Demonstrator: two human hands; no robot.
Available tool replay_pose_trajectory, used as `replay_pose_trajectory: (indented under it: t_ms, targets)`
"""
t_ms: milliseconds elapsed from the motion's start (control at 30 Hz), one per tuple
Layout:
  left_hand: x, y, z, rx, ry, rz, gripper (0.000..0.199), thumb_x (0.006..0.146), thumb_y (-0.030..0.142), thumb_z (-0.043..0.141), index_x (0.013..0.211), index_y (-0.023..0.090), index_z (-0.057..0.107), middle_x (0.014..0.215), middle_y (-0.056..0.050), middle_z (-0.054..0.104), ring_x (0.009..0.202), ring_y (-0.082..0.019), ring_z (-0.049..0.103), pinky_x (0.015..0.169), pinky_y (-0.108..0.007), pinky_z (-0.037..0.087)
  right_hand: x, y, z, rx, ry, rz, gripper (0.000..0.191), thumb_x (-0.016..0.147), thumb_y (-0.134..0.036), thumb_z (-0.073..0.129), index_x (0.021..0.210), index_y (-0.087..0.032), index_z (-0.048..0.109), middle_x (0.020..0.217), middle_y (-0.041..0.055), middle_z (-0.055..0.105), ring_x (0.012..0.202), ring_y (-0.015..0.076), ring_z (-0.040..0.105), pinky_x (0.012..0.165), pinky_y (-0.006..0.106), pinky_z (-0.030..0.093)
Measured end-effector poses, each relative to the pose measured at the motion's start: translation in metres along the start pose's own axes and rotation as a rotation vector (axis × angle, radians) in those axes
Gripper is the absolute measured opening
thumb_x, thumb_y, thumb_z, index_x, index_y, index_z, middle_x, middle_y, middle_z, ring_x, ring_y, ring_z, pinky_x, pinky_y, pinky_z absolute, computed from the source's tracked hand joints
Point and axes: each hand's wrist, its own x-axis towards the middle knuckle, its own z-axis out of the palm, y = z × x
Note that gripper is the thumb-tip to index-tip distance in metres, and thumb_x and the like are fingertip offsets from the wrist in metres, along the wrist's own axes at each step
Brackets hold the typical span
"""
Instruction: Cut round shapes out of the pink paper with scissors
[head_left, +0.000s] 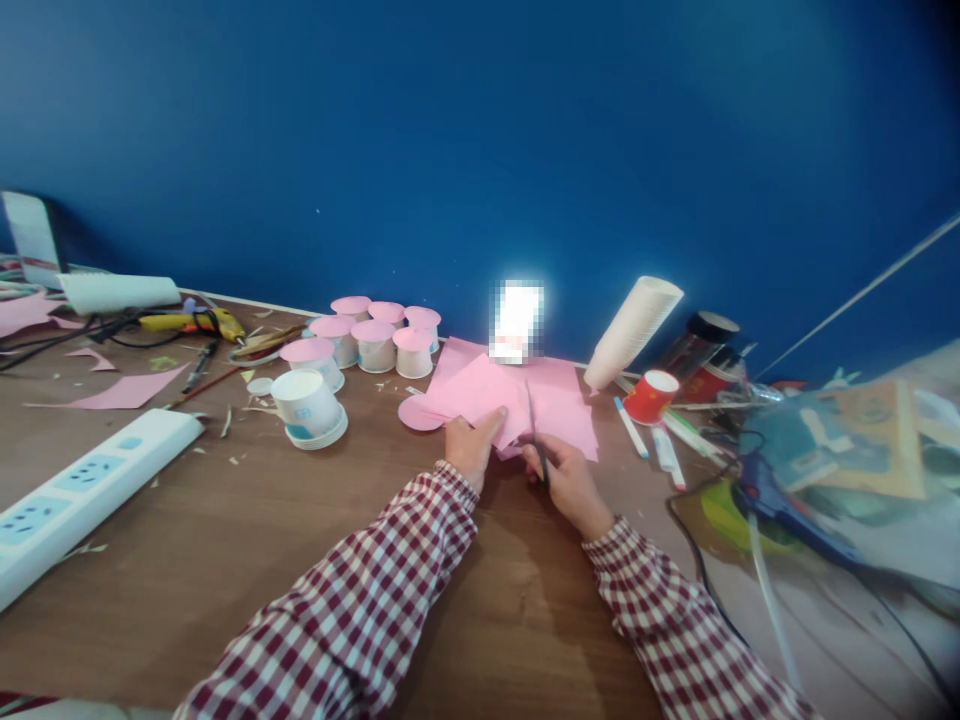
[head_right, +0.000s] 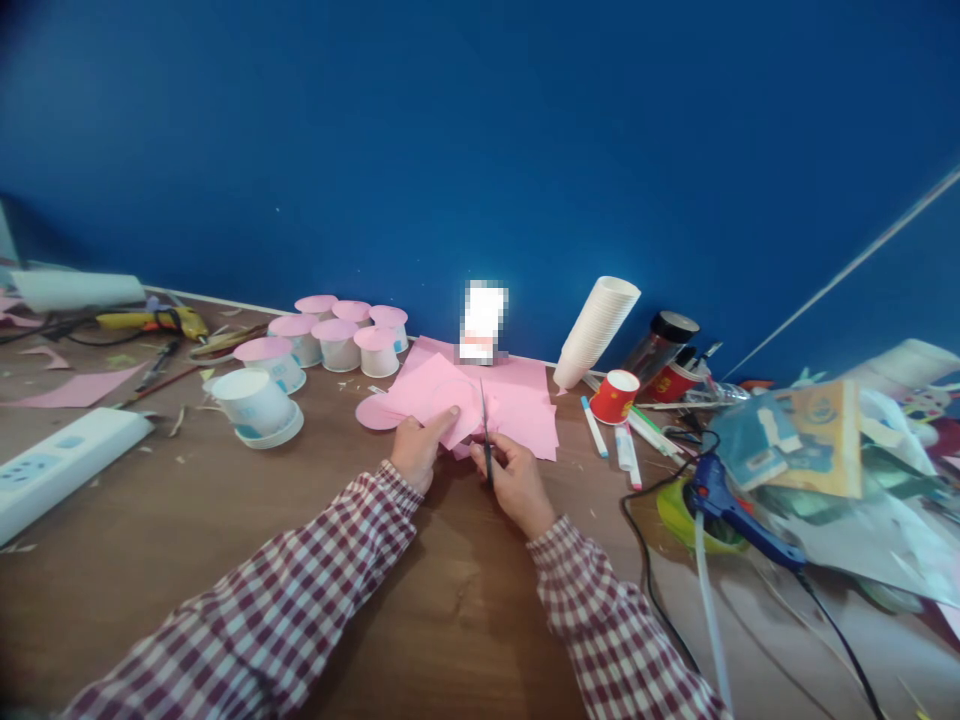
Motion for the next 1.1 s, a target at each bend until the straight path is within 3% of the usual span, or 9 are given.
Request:
replay_pose_trajectory:
  t_ms: [367,633,1100]
  targets:
    - [0.0035,-0.0018,-0.0022,0.011,-0.024,0.006,0.043,0.053,0.041,0.082,0.075,0.007,0.069,0.065,-0.011,0.069,0.064,-0.021,0.065,0.056,-0.03,0.052,-0.0003,0.0006,0.0005,0.023,0.0,0.011,0.042,0.08,-0.048,0.06,0.101,-0.012,0.065,0.056,-0.0032,0.048,0.052,0.0118,0.046,0.048,0.023,0.039]
    - [-0.0011,0.0043,0.0005,-0.054,-0.045,0.029,0.046,0.054,0.04,0.081,0.084,0.006,0.069,0.08,-0.014,0.072,0.07,-0.021,0.067,0.063,-0.031,0.053,-0.0008,-0.0001,0.0009,0.019,-0.012,0.002,0.037,0.081,-0.046,0.06,0.096,-0.013,0.065,0.057,-0.0037,0.046,0.053,0.0115,0.044,0.05,0.024,0.039]
    - [0.0018,0.0005,-0.0002,-0.058,-0.042,0.021,0.045,0.055,0.039,0.081,0.084,0.006,0.069,0.079,-0.013,0.072,0.07,-0.021,0.067,0.062,-0.031,0.053,0.0005,0.0013,0.0002,0.021,-0.007,-0.001,0.037,0.081,-0.044,0.06,0.1,-0.012,0.065,0.057,-0.0031,0.048,0.053,0.0114,0.044,0.05,0.024,0.039]
